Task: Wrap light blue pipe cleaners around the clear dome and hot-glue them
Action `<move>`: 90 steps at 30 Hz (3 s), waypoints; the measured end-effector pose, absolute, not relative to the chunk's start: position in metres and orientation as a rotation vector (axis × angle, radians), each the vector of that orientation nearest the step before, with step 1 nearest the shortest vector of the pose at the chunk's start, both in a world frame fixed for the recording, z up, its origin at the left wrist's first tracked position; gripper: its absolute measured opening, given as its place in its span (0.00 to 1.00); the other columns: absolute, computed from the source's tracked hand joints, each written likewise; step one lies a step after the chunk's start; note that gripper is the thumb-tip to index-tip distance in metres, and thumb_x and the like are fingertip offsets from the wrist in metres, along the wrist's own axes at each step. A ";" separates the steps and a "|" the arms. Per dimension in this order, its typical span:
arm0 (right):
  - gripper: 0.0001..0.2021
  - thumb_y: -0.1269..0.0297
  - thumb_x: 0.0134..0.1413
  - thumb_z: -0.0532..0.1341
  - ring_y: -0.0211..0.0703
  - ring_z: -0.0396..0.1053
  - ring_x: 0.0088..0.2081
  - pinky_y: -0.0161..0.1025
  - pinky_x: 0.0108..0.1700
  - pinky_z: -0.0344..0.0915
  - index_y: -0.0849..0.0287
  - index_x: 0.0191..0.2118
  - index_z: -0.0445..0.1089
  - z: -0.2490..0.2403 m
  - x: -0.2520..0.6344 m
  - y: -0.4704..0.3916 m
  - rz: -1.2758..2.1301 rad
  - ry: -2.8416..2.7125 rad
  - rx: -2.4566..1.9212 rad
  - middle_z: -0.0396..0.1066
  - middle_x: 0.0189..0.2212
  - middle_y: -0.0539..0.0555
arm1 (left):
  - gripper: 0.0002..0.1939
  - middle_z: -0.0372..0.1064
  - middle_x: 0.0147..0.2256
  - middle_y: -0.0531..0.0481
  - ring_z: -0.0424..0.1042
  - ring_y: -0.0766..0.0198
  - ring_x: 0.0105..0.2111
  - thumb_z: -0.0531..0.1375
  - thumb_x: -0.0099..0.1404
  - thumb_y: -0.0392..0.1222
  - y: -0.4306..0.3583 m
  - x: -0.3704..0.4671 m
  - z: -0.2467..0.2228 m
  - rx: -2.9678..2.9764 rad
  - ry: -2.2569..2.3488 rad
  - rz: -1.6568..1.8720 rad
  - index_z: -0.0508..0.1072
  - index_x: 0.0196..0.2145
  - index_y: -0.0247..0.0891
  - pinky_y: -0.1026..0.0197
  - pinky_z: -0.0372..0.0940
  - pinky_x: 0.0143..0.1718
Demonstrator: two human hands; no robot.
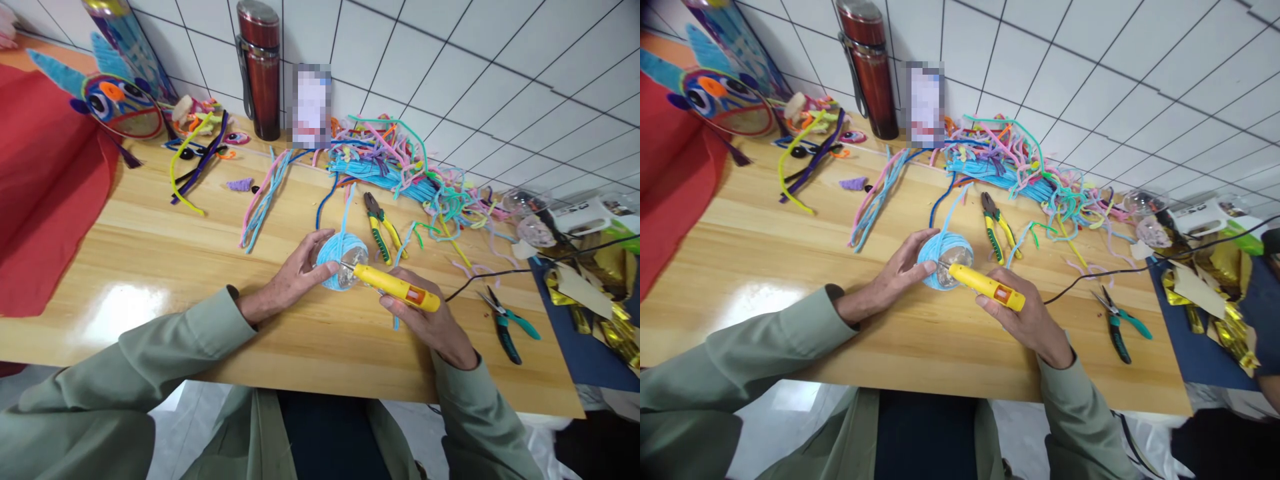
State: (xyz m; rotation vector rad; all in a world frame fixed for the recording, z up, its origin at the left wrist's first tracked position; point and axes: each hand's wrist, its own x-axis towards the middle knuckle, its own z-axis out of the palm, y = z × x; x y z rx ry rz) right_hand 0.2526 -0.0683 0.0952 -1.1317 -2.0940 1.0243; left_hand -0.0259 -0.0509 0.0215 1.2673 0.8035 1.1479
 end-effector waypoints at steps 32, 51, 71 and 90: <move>0.12 0.53 0.72 0.67 0.41 0.67 0.30 0.40 0.33 0.64 0.53 0.37 0.72 0.092 0.253 -0.070 1.033 -2.052 -1.141 0.70 0.30 0.49 | 0.36 0.67 0.71 0.39 0.68 0.43 0.71 0.70 0.72 0.60 -0.051 -0.027 0.023 1.266 0.784 1.137 0.65 0.69 0.45 0.39 0.67 0.73; 0.12 0.55 0.71 0.67 0.41 0.66 0.29 0.40 0.32 0.63 0.53 0.36 0.72 0.091 0.253 -0.070 1.014 -2.065 -1.150 0.70 0.30 0.49 | 0.36 0.70 0.68 0.40 0.71 0.44 0.69 0.70 0.72 0.60 -0.052 -0.026 0.024 1.260 0.784 1.131 0.64 0.68 0.45 0.40 0.69 0.71; 0.09 0.60 0.70 0.68 0.39 0.66 0.29 0.39 0.33 0.62 0.53 0.36 0.72 0.092 0.253 -0.071 1.008 -2.063 -1.131 0.69 0.29 0.47 | 0.36 0.72 0.66 0.40 0.72 0.45 0.67 0.69 0.72 0.61 -0.051 -0.026 0.023 1.273 0.782 1.125 0.64 0.68 0.44 0.41 0.70 0.70; 0.09 0.59 0.70 0.68 0.39 0.66 0.29 0.38 0.32 0.63 0.54 0.37 0.73 0.092 0.252 -0.070 1.004 -2.042 -1.137 0.70 0.30 0.47 | 0.36 0.71 0.66 0.40 0.71 0.44 0.67 0.69 0.71 0.60 -0.051 -0.028 0.026 1.279 0.809 1.111 0.65 0.68 0.43 0.40 0.68 0.71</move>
